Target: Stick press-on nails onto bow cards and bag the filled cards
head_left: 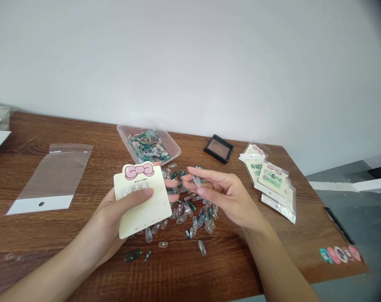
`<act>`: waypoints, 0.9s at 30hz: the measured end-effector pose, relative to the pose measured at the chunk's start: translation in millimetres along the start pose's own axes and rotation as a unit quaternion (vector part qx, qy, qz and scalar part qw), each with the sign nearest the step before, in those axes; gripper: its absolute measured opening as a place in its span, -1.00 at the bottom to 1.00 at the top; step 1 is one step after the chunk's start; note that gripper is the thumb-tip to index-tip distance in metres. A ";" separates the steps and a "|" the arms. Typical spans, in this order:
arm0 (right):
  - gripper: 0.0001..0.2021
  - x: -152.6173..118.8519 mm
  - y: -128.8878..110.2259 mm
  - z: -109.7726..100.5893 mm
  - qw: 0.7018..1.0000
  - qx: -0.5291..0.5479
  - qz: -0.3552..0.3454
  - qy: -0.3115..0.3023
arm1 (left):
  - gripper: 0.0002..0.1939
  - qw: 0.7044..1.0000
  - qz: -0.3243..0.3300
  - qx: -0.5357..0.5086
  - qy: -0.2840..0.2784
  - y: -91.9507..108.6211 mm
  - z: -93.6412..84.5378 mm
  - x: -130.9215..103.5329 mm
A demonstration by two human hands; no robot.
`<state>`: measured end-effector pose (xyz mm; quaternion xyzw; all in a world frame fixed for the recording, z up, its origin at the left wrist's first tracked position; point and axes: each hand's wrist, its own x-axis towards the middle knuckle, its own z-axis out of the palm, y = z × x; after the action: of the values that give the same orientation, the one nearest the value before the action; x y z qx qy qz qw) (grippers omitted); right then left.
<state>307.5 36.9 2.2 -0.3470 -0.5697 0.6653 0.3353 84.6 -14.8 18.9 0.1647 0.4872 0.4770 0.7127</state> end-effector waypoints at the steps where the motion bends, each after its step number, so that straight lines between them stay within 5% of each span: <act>1: -0.60 0.0 0.1 0.1 1.000 0.000 -0.001 -0.001 | -0.19 1.000 0.002 -0.002 0.002 0.0 0.4 -0.1; 17: -0.77 0.1 -0.3 2.0 1.000 0.000 -0.016 0.010 | -0.37 1.000 0.006 0.007 -0.005 -2.1 -1.7 1.1; 27: -0.86 4.2 7.2 -4.9 0.995 -0.070 -0.016 0.066 | -0.19 1.000 0.006 0.003 -0.007 -0.4 0.7 -0.6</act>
<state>309.0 42.1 -5.9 -0.4036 -0.5972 0.5937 0.3577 85.3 -15.4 19.2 0.1729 0.4827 0.4786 0.7128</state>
